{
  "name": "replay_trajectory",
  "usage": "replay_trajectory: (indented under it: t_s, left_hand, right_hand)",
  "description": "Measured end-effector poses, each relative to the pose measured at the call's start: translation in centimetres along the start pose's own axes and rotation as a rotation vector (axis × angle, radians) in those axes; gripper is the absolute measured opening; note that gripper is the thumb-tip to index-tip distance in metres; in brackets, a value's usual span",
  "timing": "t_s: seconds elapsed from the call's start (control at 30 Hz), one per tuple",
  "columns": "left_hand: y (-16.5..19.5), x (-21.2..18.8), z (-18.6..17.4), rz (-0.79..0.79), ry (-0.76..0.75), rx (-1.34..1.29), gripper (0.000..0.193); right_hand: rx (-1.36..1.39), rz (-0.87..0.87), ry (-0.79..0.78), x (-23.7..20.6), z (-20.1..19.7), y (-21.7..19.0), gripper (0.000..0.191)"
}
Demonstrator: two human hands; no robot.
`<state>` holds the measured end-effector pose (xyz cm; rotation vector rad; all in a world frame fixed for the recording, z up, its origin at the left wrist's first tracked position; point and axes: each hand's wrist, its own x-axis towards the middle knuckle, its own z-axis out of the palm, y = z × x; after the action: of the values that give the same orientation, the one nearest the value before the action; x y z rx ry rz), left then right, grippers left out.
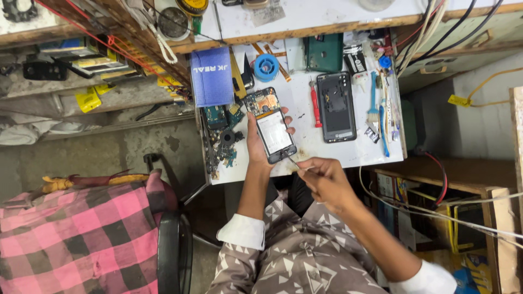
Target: The person holds a disassembled smartphone in one hand and works on its internal components with a small metal tool, prying and scraping around the battery and frame. They briefly reach up to a shelf, then apply liquid from a plastic bottle onto the phone and continue working the tool around its edges.
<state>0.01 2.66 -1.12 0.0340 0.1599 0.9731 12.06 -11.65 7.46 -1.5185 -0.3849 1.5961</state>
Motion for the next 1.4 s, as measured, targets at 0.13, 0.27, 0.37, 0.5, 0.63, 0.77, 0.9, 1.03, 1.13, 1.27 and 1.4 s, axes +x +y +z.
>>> replay_trajectory:
  t_s: [0.13, 0.27, 0.37, 0.5, 0.63, 0.77, 0.9, 1.03, 1.13, 1.27, 1.4]
  left_hand:
    - [-0.7, -0.3, 0.2, 0.046, 0.053, 0.057, 0.067]
    - [-1.2, -0.2, 0.2, 0.085, 0.064, 0.111, 0.066]
    - [-1.4, -0.3, 0.3, 0.115, 0.074, 0.099, 0.068]
    - [-1.6, -0.3, 0.7, 0.117, 0.106, 0.098, 0.067]
    - [-0.8, -0.3, 0.9, 0.062, 0.110, 0.088, 0.068]
    - [-0.3, -0.4, 0.8, -0.023, 0.077, 0.026, 0.064]
    - [0.0, -0.1, 0.5, -0.036, 0.031, 0.054, 0.064]
    - [0.0, -0.2, 0.2, -0.037, 0.011, 0.019, 0.065]
    - [0.0, -0.2, 0.2, -0.030, 0.014, -0.034, 0.066]
    - [0.2, -0.2, 0.4, -0.015, 0.010, -0.062, 0.071]
    - [0.3, -0.3, 0.5, -0.042, -0.016, -0.111, 0.070]
  right_hand:
    - [-0.097, -0.086, 0.119, -0.1, 0.6, 2.0, 0.013]
    - [-0.328, -0.312, 0.216, -0.5, 1.5, 3.7, 0.016]
    - [-0.388, -0.366, 0.254, -0.7, 1.7, 3.9, 0.018]
    - [-0.463, -0.378, 0.288, -1.3, 2.0, 3.8, 0.020]
    - [-0.586, -0.475, 0.283, -1.2, 2.0, 4.1, 0.023]
    - [-0.562, -0.529, 0.161, -0.6, 0.6, 3.7, 0.021]
    - [-0.078, -0.056, 0.054, 0.3, -0.5, 2.3, 0.016]
    - [0.151, 0.040, -0.030, 1.2, -1.5, 1.2, 0.016]
    - [0.057, -0.088, 0.019, 1.0, -0.4, 2.9, 0.017]
    - [-0.318, -0.523, 0.116, 0.9, 1.6, 5.9, 0.019]
    - [-0.581, -0.718, 0.195, 0.8, 1.3, 6.4, 0.021]
